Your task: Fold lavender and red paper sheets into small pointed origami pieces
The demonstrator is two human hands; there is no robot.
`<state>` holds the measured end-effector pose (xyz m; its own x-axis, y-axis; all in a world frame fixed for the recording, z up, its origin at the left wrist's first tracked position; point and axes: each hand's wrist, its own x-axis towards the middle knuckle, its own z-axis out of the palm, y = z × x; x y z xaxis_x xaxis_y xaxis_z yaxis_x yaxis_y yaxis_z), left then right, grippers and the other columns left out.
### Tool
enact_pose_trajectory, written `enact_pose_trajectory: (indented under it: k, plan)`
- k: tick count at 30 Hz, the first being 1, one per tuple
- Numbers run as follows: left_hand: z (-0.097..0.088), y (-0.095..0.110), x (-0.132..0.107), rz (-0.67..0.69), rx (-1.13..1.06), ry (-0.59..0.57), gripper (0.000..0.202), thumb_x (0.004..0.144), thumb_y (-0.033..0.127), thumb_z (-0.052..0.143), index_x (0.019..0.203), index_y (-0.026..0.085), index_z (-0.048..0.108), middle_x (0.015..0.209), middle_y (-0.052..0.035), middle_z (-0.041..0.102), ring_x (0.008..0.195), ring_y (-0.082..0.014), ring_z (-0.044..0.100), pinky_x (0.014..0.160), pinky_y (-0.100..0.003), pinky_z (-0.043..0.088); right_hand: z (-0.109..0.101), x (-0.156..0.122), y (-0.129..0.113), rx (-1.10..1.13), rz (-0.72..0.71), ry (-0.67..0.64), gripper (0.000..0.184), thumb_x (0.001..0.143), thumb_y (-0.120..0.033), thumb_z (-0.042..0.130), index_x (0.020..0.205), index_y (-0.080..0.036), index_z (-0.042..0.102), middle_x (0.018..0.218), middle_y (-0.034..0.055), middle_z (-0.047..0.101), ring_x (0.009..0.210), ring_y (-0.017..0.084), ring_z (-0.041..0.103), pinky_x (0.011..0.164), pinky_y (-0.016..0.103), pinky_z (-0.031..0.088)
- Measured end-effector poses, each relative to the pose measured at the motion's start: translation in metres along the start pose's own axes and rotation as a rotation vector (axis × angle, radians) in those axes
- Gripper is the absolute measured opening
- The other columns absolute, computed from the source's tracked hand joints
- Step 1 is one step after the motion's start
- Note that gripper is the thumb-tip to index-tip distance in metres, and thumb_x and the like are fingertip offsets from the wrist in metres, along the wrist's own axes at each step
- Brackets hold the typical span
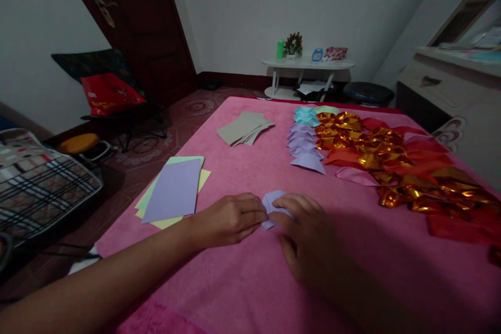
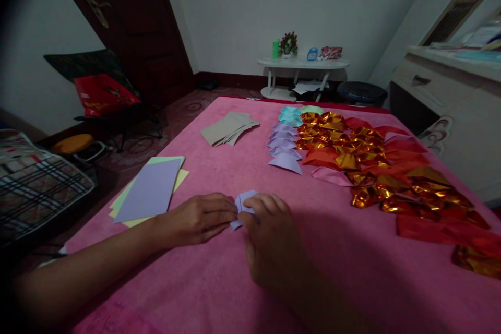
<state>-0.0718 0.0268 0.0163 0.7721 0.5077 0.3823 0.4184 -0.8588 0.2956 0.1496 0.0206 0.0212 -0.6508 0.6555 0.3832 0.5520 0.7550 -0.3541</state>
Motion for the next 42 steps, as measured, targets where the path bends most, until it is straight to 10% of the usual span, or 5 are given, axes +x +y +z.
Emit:
enact_pose_trajectory:
  k: [10, 42]
  plan:
    - [0.011, 0.013, -0.001, -0.077, -0.043, 0.098, 0.018, 0.086, 0.023, 0.053, 0.099, 0.016, 0.064, 0.090, -0.0095, 0.068, 0.090, -0.0185, 0.063, 0.084, -0.033, 0.052, 0.003, 0.001, 0.002, 0.032, 0.023, -0.010, 0.013, 0.083, -0.014, 0.055, 0.075, -0.019, 0.065, 0.075, 0.0041, 0.060, 0.076, 0.018, 0.050, 0.076, 0.035, 0.037]
    - [0.023, 0.015, 0.006, -0.527, -0.356, 0.277, 0.005, 0.076, 0.013, 0.064, 0.074, 0.016, 0.068, 0.077, -0.0043, 0.066, 0.077, -0.0151, 0.060, 0.073, -0.028, 0.049, 0.017, 0.008, -0.009, 0.012, 0.424, -0.052, 0.021, 0.070, -0.011, 0.054, 0.054, -0.018, 0.042, 0.059, -0.0020, 0.048, 0.054, 0.011, 0.040, 0.055, 0.025, 0.023]
